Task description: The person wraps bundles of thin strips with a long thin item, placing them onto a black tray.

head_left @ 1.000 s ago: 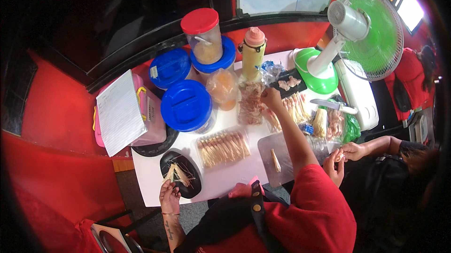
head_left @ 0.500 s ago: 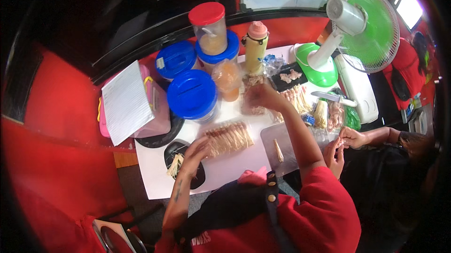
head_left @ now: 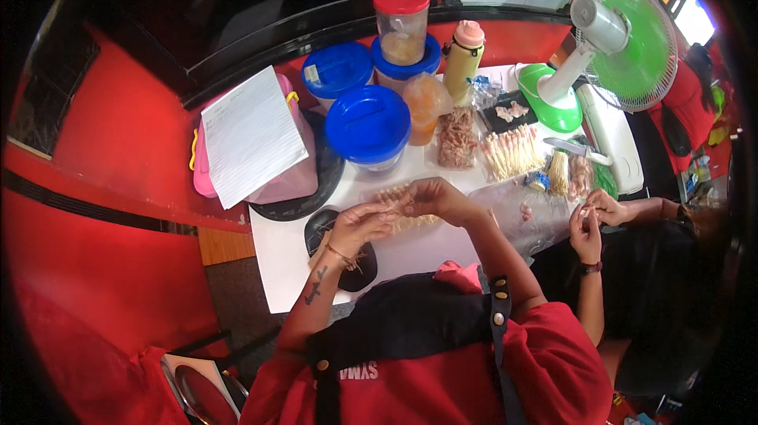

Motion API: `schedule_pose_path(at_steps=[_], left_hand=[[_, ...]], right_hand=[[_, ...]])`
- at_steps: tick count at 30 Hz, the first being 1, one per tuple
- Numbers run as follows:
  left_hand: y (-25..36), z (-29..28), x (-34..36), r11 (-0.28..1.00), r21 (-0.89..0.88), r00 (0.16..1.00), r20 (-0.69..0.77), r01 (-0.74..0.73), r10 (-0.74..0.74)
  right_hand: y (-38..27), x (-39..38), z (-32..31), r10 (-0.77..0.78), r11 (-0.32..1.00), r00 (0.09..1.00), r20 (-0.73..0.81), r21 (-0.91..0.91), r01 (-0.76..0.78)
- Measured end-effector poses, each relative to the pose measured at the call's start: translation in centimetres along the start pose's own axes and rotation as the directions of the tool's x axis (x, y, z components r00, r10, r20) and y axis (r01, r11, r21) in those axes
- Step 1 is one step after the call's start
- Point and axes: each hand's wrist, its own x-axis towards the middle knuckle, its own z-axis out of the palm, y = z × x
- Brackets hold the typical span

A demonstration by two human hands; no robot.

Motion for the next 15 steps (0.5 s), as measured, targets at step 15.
schedule_pose_path(at_steps=[15], left_hand=[[5.4, -3.6, -4.3, 0.521, 0.796, 0.952, 0.260, -0.307, 0.163]], right_hand=[[1.9, 2.3, 9.0, -0.106, 0.902, 0.984, -0.140, -0.430, 0.036]])
